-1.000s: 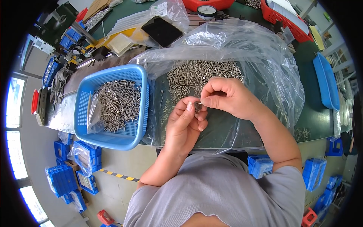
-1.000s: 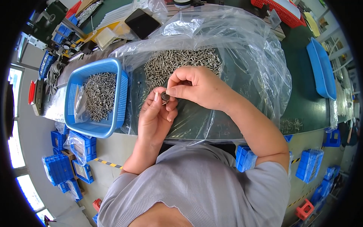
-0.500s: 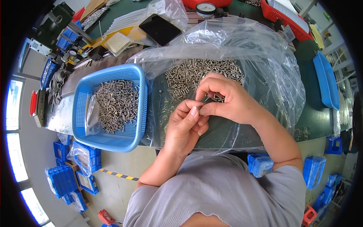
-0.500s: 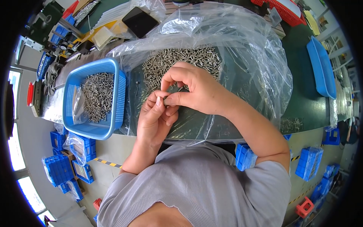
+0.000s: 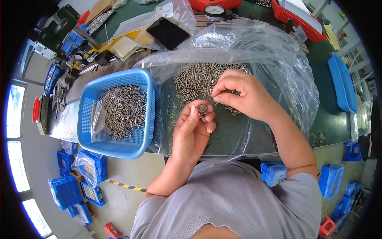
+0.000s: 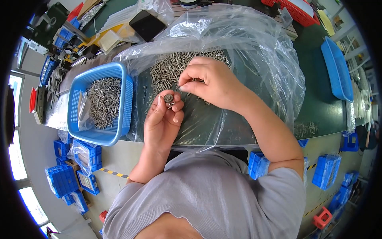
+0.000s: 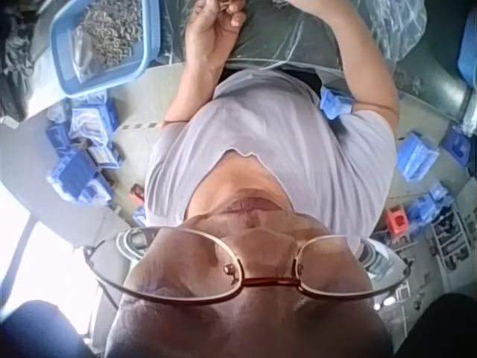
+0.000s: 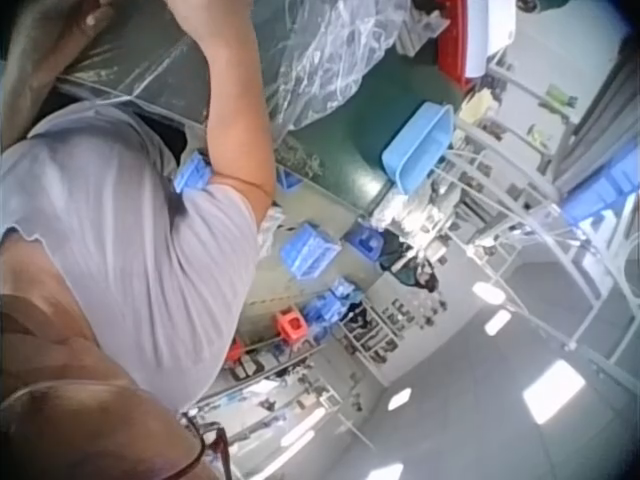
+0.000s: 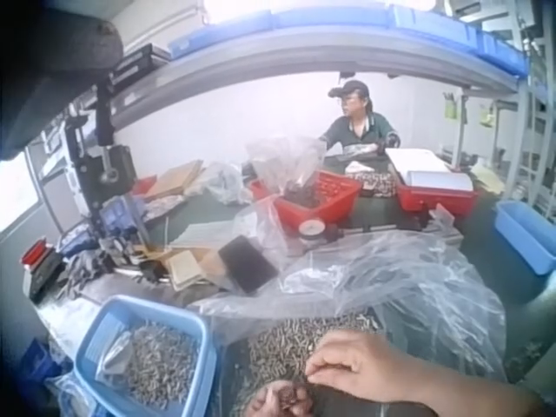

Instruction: Inspecting and sorting small metal components and springs at a workstation.

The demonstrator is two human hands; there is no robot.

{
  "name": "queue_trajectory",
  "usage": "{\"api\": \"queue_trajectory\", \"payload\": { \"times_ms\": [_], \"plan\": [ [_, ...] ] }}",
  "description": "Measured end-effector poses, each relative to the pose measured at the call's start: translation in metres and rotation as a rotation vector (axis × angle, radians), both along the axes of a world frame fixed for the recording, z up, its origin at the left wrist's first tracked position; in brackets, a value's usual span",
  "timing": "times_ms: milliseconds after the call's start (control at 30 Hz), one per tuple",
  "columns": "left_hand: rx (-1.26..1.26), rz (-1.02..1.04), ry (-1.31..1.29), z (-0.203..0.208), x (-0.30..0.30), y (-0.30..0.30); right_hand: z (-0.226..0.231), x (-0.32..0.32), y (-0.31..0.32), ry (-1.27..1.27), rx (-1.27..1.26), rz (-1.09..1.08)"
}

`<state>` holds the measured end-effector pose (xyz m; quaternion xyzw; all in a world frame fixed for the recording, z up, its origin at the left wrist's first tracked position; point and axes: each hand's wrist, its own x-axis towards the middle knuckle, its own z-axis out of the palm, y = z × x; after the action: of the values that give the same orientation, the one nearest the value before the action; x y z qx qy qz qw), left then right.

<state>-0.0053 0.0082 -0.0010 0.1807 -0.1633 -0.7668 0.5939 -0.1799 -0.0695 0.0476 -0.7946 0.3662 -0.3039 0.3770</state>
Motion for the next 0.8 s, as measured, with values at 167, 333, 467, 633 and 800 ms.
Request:
{"api": "queue_trajectory", "payload": {
  "times_ms": [167,333,467,633,800],
  "plan": [
    [-0.01,-0.013,0.014,-0.001,0.001,0.0,-0.012,-0.003,0.0,0.267,-0.269,0.041],
    [-0.021,-0.02,0.007,0.0,0.0,0.0,-0.015,0.002,0.004,0.347,-0.324,0.037],
    [-0.033,-0.036,0.003,0.001,-0.001,0.001,-0.015,0.001,0.005,0.288,-0.34,0.016],
    [0.009,-0.062,-0.013,0.001,0.001,0.002,-0.002,0.0,0.002,-0.118,0.254,0.027],
    [0.032,-0.056,-0.028,0.002,0.0,0.002,0.002,0.004,0.008,-0.233,0.503,0.088]
  ]
}}
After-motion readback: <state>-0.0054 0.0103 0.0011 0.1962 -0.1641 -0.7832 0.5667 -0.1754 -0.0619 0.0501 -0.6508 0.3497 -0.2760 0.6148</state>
